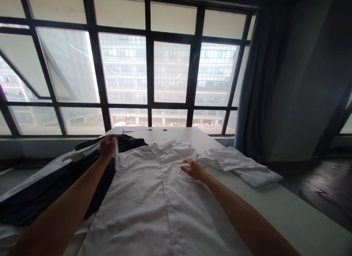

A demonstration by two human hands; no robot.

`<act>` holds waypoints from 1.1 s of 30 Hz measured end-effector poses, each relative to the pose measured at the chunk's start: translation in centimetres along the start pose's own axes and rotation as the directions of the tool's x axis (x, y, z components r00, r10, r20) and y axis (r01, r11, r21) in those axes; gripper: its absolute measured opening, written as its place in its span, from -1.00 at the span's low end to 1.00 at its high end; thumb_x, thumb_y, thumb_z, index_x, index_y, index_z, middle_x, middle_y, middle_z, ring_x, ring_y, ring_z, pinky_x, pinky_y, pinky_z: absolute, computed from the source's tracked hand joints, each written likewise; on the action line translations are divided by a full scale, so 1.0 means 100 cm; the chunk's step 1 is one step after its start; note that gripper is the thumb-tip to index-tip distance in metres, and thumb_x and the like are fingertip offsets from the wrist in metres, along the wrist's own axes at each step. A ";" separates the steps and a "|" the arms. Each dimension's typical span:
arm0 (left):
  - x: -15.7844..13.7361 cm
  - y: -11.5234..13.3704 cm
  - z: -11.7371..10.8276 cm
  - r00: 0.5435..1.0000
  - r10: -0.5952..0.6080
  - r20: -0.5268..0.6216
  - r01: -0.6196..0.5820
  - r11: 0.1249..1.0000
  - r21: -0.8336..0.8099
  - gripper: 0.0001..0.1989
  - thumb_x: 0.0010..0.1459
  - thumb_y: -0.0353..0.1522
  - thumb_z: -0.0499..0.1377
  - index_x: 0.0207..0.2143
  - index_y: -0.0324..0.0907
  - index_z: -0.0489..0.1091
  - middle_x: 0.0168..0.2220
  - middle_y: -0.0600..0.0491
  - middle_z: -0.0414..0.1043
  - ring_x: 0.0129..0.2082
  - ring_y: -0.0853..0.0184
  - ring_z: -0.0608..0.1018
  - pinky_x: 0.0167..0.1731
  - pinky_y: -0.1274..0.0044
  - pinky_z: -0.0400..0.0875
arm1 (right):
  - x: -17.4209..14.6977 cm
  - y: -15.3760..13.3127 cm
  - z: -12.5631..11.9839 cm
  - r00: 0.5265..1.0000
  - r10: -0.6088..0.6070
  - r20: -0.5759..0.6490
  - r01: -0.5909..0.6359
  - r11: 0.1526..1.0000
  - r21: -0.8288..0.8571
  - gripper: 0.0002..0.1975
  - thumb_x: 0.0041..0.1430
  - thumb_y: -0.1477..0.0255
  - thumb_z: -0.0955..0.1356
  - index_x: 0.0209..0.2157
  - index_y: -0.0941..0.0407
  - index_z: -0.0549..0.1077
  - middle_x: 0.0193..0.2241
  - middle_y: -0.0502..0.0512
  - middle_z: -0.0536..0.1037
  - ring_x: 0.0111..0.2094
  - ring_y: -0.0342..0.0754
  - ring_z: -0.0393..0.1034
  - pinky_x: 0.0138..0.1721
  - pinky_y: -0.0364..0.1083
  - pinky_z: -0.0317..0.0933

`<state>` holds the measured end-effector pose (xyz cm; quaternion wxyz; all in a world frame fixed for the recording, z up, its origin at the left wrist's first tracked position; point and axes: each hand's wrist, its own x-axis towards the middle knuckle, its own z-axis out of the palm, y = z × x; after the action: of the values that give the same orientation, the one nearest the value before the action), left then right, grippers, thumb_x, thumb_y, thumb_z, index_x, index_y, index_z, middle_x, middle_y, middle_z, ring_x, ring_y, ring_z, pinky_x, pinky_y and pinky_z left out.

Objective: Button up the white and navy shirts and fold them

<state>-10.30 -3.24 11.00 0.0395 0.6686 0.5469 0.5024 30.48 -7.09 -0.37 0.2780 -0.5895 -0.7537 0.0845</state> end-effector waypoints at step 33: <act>-0.073 -0.003 0.077 0.789 -0.220 0.573 -0.197 0.793 0.576 -0.62 0.26 -0.14 0.08 -0.10 -0.23 0.47 -0.08 -0.20 0.53 -0.09 0.05 0.57 -0.14 0.37 0.41 | -0.086 -0.042 -0.091 0.596 0.031 0.802 -0.390 0.885 0.256 -0.52 -0.08 0.02 0.49 -0.38 0.18 0.49 -0.55 0.04 0.55 -0.50 -0.11 0.47 -0.38 -0.14 0.33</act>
<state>-4.25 -4.86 2.43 0.0008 0.7671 0.6393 0.0540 32.97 -18.16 6.31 0.0276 -0.5091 -0.6864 0.5185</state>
